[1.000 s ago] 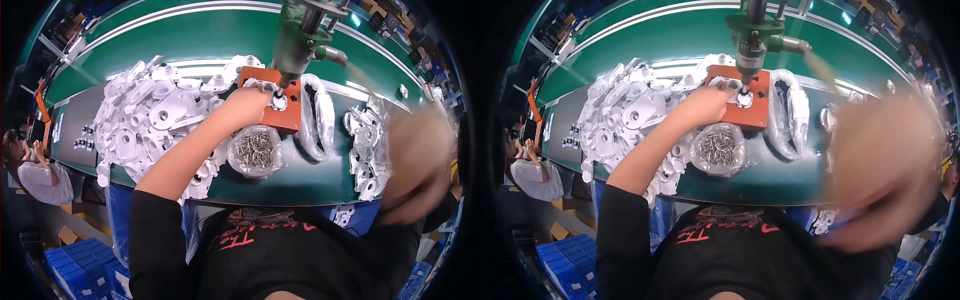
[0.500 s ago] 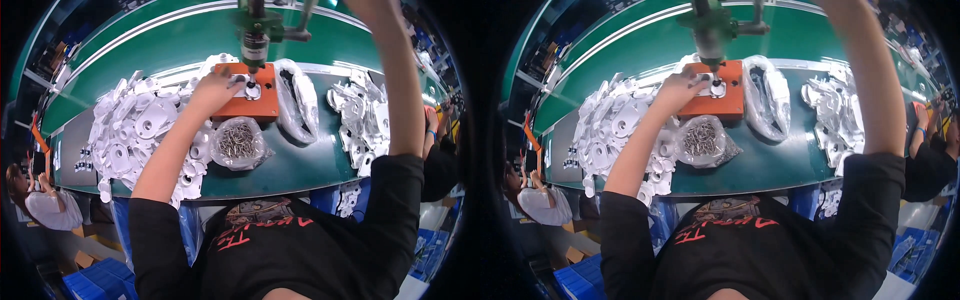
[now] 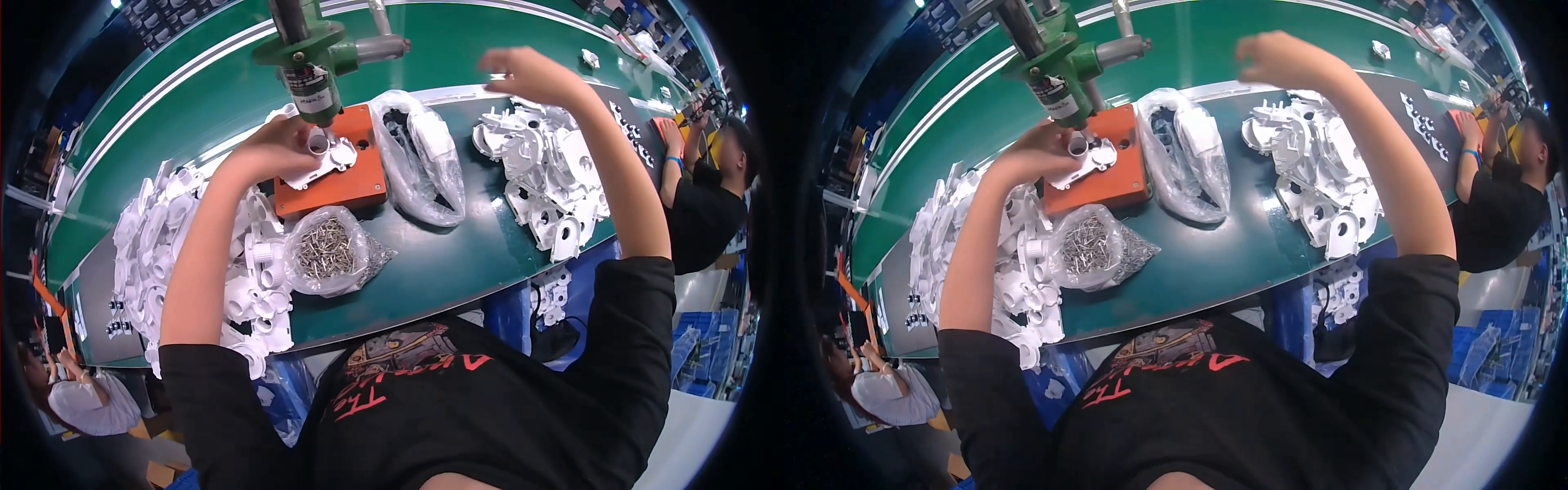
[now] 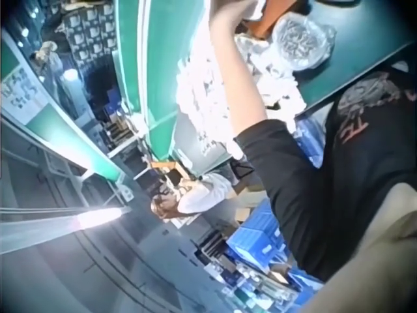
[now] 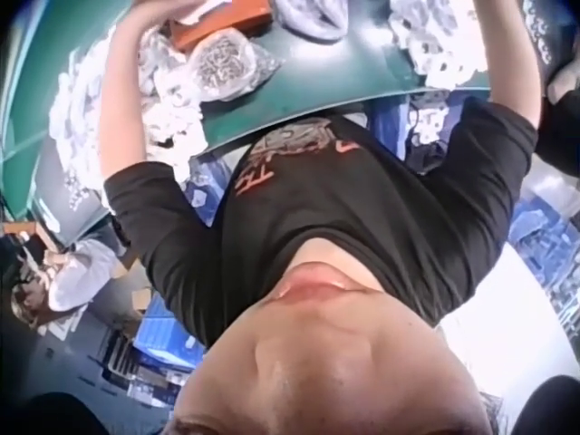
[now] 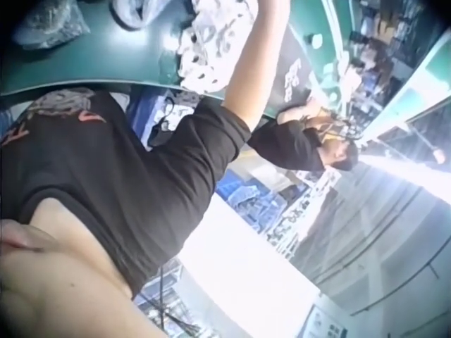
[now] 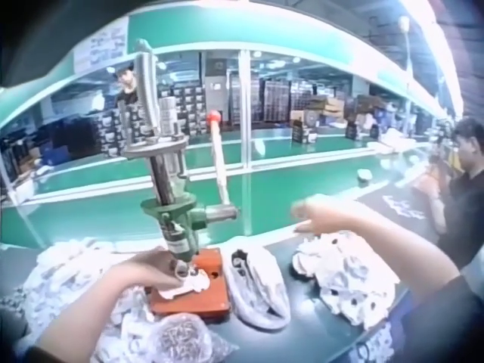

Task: Manually assembling plastic components using a press machine on a production line.

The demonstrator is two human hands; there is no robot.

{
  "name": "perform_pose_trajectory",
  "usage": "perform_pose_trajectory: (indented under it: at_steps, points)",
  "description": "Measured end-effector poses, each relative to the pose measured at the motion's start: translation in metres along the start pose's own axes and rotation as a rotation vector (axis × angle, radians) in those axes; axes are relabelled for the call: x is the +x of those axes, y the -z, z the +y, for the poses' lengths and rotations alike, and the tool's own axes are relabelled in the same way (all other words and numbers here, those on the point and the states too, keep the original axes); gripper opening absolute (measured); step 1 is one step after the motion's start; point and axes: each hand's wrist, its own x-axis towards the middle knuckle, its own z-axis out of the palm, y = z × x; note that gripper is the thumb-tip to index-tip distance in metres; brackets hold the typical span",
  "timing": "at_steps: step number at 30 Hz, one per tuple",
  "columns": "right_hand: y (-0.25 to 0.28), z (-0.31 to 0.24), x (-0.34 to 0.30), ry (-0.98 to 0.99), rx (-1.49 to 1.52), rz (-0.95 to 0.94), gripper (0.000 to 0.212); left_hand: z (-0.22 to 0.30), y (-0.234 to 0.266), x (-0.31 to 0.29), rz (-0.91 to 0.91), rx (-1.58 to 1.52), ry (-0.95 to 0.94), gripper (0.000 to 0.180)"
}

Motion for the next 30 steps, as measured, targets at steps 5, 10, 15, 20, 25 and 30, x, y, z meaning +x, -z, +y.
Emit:
perform_pose_trajectory:
  at_steps: [5,10,15,20,25,30]
  points:
    - [-0.018,0.066,-0.041,0.023,0.119,0.282,0.04,0.005,0.033,-0.008,-0.174,-0.198,0.063,0.035]
    - [-0.01,0.078,-0.116,-0.205,0.043,0.383,0.047,-0.055,0.08,-0.016,0.368,-0.113,0.082,0.018]
    - [-0.045,0.092,-0.141,-0.172,-0.065,0.357,0.057,-0.127,0.09,-0.002,0.727,0.07,0.375,0.022]
    - [-0.066,0.073,-0.132,-0.273,-0.038,0.325,0.066,-0.177,0.064,0.0,1.06,0.286,0.182,0.052]
    - [-0.075,0.075,-0.134,-0.291,-0.1,0.428,0.064,-0.122,0.056,-0.016,0.578,0.058,0.256,0.048]
    - [-0.074,0.077,-0.14,-0.337,-0.206,0.448,0.063,-0.091,0.017,-0.02,0.219,0.304,0.179,0.035]
